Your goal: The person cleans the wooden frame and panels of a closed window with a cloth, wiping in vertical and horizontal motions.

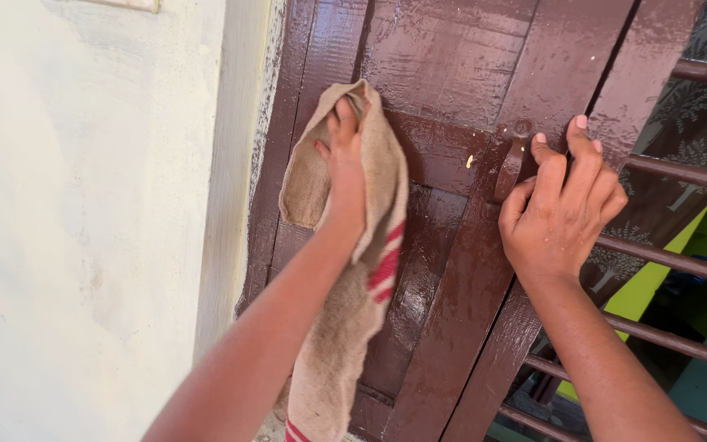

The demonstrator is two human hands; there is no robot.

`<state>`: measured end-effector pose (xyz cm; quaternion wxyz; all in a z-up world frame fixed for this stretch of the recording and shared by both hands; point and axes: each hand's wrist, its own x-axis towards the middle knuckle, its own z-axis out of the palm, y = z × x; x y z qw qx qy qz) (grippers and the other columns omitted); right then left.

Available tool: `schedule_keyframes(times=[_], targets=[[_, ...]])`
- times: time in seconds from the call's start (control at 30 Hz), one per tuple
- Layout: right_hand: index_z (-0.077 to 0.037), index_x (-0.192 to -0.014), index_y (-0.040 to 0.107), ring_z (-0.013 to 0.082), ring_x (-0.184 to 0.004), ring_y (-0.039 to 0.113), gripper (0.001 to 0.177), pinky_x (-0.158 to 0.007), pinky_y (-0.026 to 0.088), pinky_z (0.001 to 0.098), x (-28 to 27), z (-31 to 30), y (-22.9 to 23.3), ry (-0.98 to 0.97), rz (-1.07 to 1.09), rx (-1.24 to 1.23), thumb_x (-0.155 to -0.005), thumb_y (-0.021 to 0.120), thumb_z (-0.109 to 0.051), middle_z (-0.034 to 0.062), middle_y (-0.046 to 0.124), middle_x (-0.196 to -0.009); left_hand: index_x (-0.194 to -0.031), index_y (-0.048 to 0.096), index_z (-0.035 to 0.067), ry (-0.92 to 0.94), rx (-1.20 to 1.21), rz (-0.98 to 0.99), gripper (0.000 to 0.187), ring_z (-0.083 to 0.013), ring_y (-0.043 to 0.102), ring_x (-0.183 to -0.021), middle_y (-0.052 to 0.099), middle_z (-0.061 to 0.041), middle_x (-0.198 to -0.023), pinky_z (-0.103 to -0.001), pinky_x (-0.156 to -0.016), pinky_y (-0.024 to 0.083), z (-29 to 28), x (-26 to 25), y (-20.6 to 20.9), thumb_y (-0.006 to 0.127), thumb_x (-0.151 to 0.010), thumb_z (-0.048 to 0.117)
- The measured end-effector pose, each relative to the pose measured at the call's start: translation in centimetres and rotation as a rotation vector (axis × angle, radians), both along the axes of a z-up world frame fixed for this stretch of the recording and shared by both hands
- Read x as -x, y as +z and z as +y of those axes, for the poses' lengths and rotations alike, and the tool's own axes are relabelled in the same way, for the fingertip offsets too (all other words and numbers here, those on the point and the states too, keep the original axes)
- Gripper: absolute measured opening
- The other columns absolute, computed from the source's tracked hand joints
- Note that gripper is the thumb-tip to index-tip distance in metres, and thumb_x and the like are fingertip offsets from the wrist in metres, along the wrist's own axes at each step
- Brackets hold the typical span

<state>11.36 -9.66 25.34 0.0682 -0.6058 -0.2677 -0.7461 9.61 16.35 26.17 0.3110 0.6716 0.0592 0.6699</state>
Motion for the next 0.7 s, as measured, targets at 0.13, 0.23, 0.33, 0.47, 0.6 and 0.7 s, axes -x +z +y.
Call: schedule_keyframes(times=[0.13,0.23,0.33,0.47,0.6,0.7], targets=[[-0.01,-0.133,0.06,0.0335,-0.138,0.046,0.034,-0.113,0.031,0.0469,0.0,0.0,0.1,0.005,0.01,-0.008,-0.1,0.058,-0.004,0.0146,0.045,-0.16,-0.157,0.038,0.017,0.232,-0.152,-0.129,0.069,-0.0392,0.024,-0.153,0.027,-0.022,-0.164,-0.07,-0.124,0.007,-8.2,-0.5,-1.3,0.063,-0.093,0.02],[-0.01,-0.132,0.06,0.0342,-0.137,0.046,0.034,-0.112,0.031,0.0465,0.1,0.1,0.0,0.024,0.0,-0.011,-0.098,0.059,-0.005,0.0142,0.046,-0.159,-0.159,0.038,0.032,0.559,-0.325,0.016,0.065,-0.0279,0.026,-0.156,0.027,-0.01,-0.169,-0.064,-0.127,0.011,-11.7,-0.7,-2.3,0.058,-0.097,0.023],[-0.01,-0.133,0.061,0.0339,-0.138,0.047,0.035,-0.111,0.031,0.0462,0.2,0.0,0.2,0.015,-0.016,-0.002,-0.099,0.058,-0.005,0.0142,0.046,-0.159,-0.158,0.039,0.024,0.277,-0.435,-0.028,0.063,-0.0304,0.023,-0.156,0.023,-0.011,-0.169,-0.065,-0.124,0.013,-11.8,-0.4,-3.5,0.054,-0.097,0.029],[-0.009,-0.132,0.061,0.0339,-0.137,0.047,0.035,-0.111,0.031,0.0465,0.4,0.0,-0.1,0.026,-0.013,0.002,-0.098,0.059,-0.005,0.0146,0.046,-0.159,-0.159,0.043,0.021,0.295,-0.706,0.07,0.065,-0.0277,0.026,-0.159,0.025,-0.007,-0.171,-0.061,-0.127,0.016,-9.1,-0.2,-6.0,0.054,-0.096,0.029],[-0.01,-0.131,0.06,0.0333,-0.137,0.046,0.033,-0.112,0.03,0.0459,0.1,-0.1,-0.1,0.012,-0.02,0.008,-0.099,0.059,-0.005,0.0145,0.045,-0.16,-0.159,0.04,0.02,0.47,-1.02,0.05,0.067,-0.0225,0.03,-0.157,0.028,-0.004,-0.171,-0.05,-0.13,0.022,-5.9,-0.2,-8.3,0.061,-0.096,0.029],[-0.009,-0.132,0.06,0.0331,-0.138,0.046,0.034,-0.113,0.03,0.0454,0.0,-0.2,-0.1,0.01,-0.017,0.015,-0.099,0.058,-0.004,0.0149,0.045,-0.161,-0.159,0.041,0.014,-0.226,-1.089,-0.033,0.073,-0.0295,0.051,-0.138,0.039,-0.012,-0.165,-0.046,-0.114,0.038,-3.3,0.9,-9.5,0.06,-0.089,0.021]])
